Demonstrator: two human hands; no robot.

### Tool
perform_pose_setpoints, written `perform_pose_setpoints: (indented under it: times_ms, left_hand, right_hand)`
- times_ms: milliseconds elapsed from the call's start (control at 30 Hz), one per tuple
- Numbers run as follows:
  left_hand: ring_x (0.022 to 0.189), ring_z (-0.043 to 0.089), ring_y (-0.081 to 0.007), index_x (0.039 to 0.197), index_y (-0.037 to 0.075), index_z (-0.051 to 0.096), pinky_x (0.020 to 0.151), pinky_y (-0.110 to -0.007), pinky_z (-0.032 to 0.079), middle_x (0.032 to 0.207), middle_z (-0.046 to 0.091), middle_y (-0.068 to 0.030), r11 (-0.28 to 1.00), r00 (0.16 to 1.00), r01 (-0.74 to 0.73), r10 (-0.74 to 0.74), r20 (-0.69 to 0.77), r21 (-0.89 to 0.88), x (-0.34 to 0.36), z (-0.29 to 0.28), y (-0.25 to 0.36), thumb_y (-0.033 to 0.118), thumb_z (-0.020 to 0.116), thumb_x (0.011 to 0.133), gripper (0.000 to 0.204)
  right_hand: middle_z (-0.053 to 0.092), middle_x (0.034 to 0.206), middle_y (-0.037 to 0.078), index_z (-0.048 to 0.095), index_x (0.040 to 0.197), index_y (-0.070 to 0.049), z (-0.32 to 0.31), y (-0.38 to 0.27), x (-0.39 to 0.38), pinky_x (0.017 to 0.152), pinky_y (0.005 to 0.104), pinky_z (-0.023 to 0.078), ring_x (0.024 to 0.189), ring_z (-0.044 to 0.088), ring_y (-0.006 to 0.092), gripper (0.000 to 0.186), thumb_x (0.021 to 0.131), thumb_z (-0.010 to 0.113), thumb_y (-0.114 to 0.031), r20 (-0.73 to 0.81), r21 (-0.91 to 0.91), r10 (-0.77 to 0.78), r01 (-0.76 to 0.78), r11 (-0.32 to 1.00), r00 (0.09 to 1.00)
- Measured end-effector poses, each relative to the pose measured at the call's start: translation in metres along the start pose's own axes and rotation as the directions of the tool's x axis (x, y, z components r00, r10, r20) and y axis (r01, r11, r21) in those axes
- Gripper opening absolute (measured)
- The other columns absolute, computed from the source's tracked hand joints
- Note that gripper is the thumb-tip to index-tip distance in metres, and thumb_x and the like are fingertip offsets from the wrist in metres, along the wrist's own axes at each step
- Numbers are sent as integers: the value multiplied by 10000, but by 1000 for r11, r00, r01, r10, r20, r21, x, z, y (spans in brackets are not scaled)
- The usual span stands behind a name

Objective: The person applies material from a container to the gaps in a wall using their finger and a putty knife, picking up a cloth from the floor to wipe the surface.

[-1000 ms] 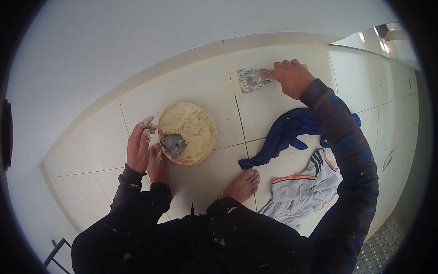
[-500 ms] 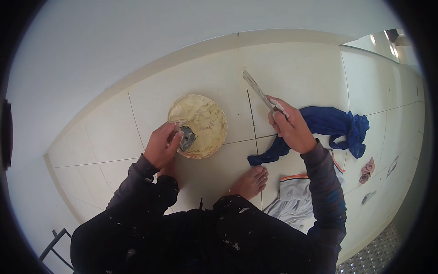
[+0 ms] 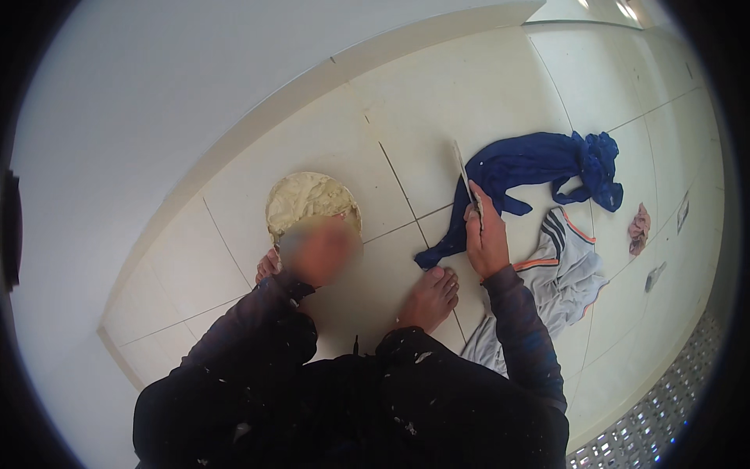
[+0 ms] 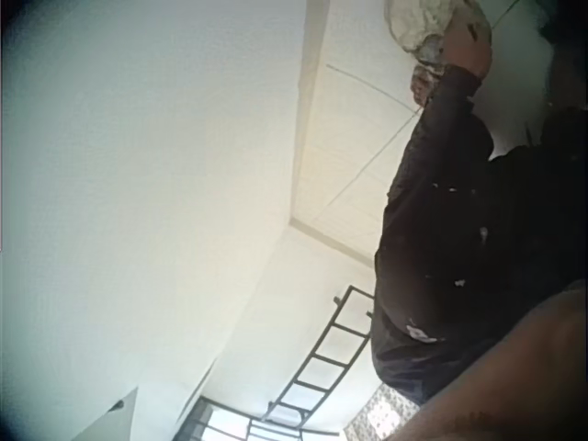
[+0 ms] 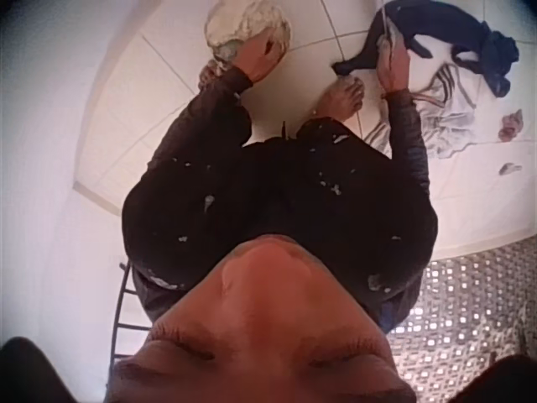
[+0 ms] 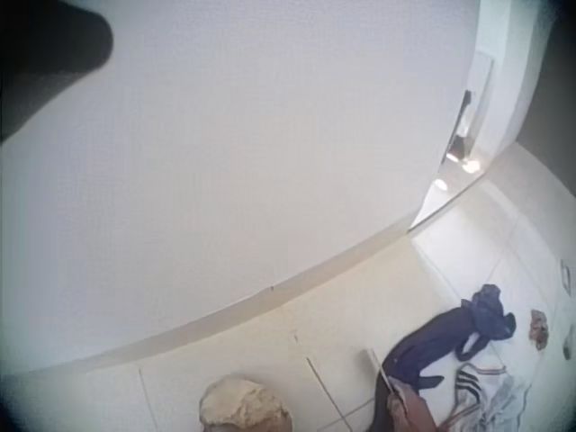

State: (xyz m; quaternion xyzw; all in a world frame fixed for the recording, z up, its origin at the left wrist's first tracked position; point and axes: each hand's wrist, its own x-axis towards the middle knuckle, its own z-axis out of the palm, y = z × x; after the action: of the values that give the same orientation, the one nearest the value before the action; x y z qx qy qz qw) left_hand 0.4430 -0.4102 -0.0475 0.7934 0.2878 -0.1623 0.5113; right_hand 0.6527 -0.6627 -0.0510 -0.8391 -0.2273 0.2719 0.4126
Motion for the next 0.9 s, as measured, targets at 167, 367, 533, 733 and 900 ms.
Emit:
perform_pose_setpoints:
  times_ms: [167, 367, 533, 733, 900]
  left_hand:
    - [643, 605, -310, 1251, -38, 560, 637, -419, 478, 715, 602, -183, 990, 997, -50, 41, -69, -134, 2, 9, -8, 183, 615, 968, 363]
    - [600, 535, -108, 1243, -43, 585, 560, -306, 416, 664, 575, -29, 959, 998, 60, -58, 17, -276, 7, 8, -9, 172, 594, 1003, 322]
    - [573, 466, -44, 1266, -17, 609, 512, -258, 357, 704, 543, 53, 862, 990, 133, -94, 102, -490, 7, 6, -28, 139, 574, 1012, 300]
    - [602, 438, -38, 1316, 52, 625, 536, -222, 362, 749, 490, 73, 694, 954, 291, -161, 252, -658, -4, -13, -9, 142, 516, 1064, 289]
    - [791, 551, -58, 1324, 37, 619, 716, -237, 461, 879, 590, 19, 602, 992, 58, 52, 112, -796, -7, -36, 11, 156, 498, 1081, 296]
  right_hand:
    - [618, 1072, 199, 434, 1519, -12, -16, 25, -6, 920, 440, 478, 988, 604, 376, 560, 962, 470, -58, -51, -196, -126, 114, 974, 991]
    - [559, 1071, 166, 392, 1549, -43, -92, 55, -26, 897, 443, 456, 994, 557, 358, 648, 921, 550, -34, 64, -632, -186, 184, 753, 980]
    - [561, 1095, 166, 438, 1522, -57, -129, 69, -44, 913, 437, 470, 1007, 565, 370, 633, 902, 549, 7, 52, -666, -247, 218, 714, 968]
    - [596, 944, 128, 541, 1393, -26, -56, 12, -65, 749, 367, 505, 786, 605, 245, 437, 965, 449, -26, -38, -173, -67, 60, 983, 997]
    - [620, 889, 87, 534, 1353, 3, 2, -66, -65, 587, 298, 488, 624, 562, 124, 393, 1000, 380, -73, 331, 511, 235, -383, 770, 914]
